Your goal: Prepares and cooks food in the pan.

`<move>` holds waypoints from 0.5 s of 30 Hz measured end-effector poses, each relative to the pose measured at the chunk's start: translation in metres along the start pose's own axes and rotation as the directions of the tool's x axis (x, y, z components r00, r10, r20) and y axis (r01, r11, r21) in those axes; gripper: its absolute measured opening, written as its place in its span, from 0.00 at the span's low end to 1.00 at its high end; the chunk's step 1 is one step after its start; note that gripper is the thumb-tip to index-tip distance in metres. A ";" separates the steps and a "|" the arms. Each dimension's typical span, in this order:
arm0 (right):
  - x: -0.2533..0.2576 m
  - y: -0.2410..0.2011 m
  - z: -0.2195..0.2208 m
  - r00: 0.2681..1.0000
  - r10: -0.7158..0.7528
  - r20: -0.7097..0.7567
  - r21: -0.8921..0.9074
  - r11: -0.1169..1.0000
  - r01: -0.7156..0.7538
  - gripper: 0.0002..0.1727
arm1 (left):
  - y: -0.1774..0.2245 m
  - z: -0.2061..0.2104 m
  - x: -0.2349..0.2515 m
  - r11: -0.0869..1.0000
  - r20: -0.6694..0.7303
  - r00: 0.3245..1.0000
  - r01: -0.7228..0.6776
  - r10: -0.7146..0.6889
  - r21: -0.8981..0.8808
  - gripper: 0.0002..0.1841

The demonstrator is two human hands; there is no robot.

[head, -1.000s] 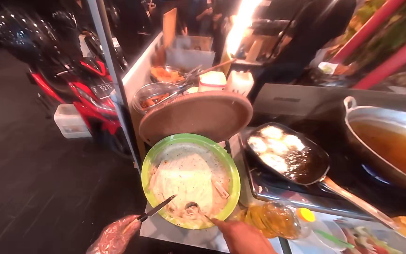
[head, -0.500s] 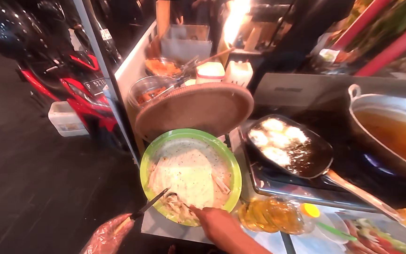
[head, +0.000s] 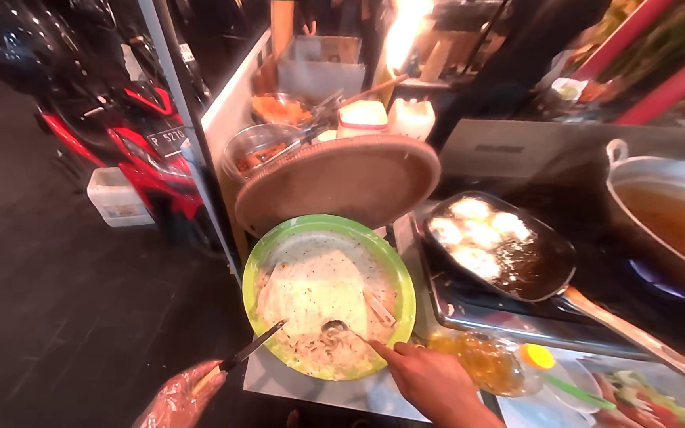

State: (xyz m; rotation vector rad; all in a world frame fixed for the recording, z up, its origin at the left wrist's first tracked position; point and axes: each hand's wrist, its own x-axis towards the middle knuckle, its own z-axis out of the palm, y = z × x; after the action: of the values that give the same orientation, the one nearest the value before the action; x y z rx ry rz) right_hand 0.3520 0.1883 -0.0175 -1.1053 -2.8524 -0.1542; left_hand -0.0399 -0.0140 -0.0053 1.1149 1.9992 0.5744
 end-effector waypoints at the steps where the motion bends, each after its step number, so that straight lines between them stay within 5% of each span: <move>1: 0.005 -0.009 -0.003 0.995 0.037 0.095 -0.002 0.999 -0.037 0.25 | 0.002 0.000 0.002 1.000 0.003 1.000 -0.004 0.004 0.002 0.22; 4: 0.018 -0.033 -0.017 0.853 0.109 0.511 0.038 0.988 -0.148 0.27 | 0.008 0.003 0.005 1.000 0.010 1.000 -0.004 0.004 0.007 0.23; 6: 0.022 -0.033 -0.024 0.770 0.081 0.633 0.099 0.978 -0.184 0.27 | 0.008 0.003 0.004 1.000 0.008 1.000 -0.008 0.008 0.009 0.22; 10: 0.007 0.001 -0.026 0.895 -0.013 0.445 0.310 0.940 -0.141 0.22 | 0.002 0.002 0.000 1.000 -0.006 1.000 0.003 -0.003 -0.002 0.21; 15: 0.007 -0.001 -0.012 0.999 -0.041 0.032 0.380 0.925 0.025 0.21 | -0.002 0.004 -0.009 0.999 -0.047 0.999 0.022 -0.023 -0.023 0.21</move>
State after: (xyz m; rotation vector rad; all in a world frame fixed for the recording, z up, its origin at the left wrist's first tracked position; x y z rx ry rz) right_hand 0.3462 0.1908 -0.0051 -0.9857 -2.7645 0.4080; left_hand -0.0347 -0.0225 -0.0062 1.0726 2.0382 0.6156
